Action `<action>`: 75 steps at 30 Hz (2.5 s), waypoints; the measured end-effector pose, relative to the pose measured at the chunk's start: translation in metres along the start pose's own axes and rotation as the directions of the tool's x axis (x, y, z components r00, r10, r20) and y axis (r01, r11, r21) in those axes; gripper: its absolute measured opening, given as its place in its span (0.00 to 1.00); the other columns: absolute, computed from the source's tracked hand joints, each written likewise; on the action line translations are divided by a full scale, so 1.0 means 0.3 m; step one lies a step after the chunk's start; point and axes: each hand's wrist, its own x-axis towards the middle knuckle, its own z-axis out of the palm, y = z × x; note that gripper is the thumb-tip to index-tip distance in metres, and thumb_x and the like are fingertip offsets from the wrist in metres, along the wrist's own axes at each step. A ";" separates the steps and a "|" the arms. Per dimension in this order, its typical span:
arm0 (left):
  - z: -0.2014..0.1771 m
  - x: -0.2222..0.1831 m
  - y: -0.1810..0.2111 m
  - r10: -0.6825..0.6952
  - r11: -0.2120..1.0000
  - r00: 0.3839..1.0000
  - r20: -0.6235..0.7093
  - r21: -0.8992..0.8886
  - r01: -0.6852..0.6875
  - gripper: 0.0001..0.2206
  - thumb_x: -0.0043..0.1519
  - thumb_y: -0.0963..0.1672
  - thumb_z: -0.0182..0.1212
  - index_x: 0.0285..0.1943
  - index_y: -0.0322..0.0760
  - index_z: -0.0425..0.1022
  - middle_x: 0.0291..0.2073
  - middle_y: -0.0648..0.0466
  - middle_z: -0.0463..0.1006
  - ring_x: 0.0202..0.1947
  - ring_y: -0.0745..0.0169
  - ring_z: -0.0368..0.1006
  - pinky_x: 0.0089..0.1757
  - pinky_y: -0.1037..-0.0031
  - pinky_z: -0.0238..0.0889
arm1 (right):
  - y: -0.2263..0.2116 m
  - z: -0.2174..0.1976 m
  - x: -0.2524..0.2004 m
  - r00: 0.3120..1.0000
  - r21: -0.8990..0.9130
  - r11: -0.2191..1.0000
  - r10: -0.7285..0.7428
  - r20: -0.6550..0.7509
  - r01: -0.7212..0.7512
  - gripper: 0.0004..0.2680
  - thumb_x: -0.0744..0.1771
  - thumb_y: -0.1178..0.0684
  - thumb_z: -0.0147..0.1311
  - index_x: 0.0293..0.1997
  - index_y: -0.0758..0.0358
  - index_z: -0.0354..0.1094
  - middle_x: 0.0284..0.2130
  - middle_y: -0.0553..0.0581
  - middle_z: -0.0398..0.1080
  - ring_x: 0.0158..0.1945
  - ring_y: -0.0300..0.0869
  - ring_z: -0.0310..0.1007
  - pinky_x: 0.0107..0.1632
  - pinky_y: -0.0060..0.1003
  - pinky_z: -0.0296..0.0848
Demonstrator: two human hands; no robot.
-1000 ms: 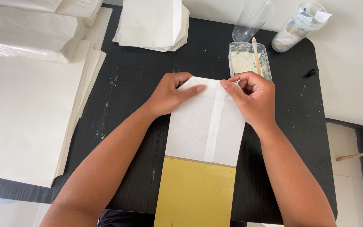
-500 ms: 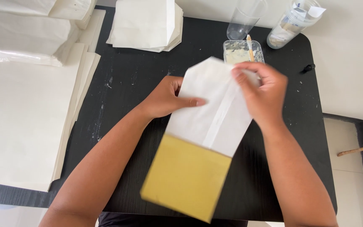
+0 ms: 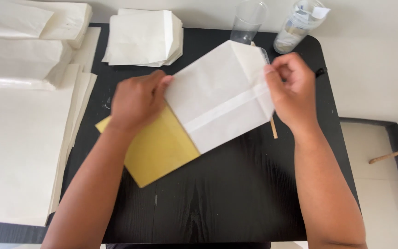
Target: Applying glue to paper edges and folding them to assemble bags.
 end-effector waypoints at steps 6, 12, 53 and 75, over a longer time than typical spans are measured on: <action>-0.038 -0.003 -0.109 0.019 0.997 0.999 -0.028 0.069 -0.017 0.18 0.77 0.51 0.53 0.33 0.46 0.72 0.14 0.57 0.67 0.19 0.52 0.71 0.30 0.68 0.65 | 0.008 0.035 -0.010 0.960 0.012 0.999 0.041 0.277 -0.046 0.05 0.71 0.54 0.55 0.39 0.61 0.68 0.27 0.53 0.71 0.22 0.36 0.74 0.25 0.27 0.70; -0.080 0.002 -0.102 -0.084 0.996 0.993 0.080 0.029 0.082 0.20 0.79 0.49 0.47 0.34 0.42 0.76 0.13 0.53 0.70 0.14 0.52 0.70 0.28 0.69 0.65 | 0.007 0.072 -0.040 0.955 -0.035 0.999 0.047 0.294 -0.039 0.10 0.72 0.53 0.53 0.31 0.61 0.70 0.17 0.50 0.63 0.19 0.35 0.71 0.24 0.26 0.69; 0.098 -0.048 0.194 0.522 0.842 0.817 -0.244 0.298 -0.449 0.14 0.67 0.41 0.55 0.60 0.45 0.77 0.47 0.54 0.83 0.47 0.59 0.78 0.50 0.68 0.65 | 0.013 0.369 -0.222 0.985 0.531 0.835 0.170 0.001 -0.144 0.11 0.73 0.55 0.41 0.64 0.61 0.52 0.51 0.50 0.59 0.51 0.35 0.72 0.50 0.31 0.82; 0.184 0.214 -0.216 -0.248 0.967 0.908 0.339 0.037 0.250 0.42 0.61 0.31 0.42 0.81 0.62 0.34 0.80 0.55 0.44 0.75 0.27 0.38 0.60 0.41 0.59 | -0.022 0.403 -0.257 0.762 -0.247 0.954 0.032 0.646 0.169 0.15 0.69 0.43 0.48 0.58 0.57 0.71 0.57 0.51 0.66 0.66 0.44 0.64 0.66 0.47 0.63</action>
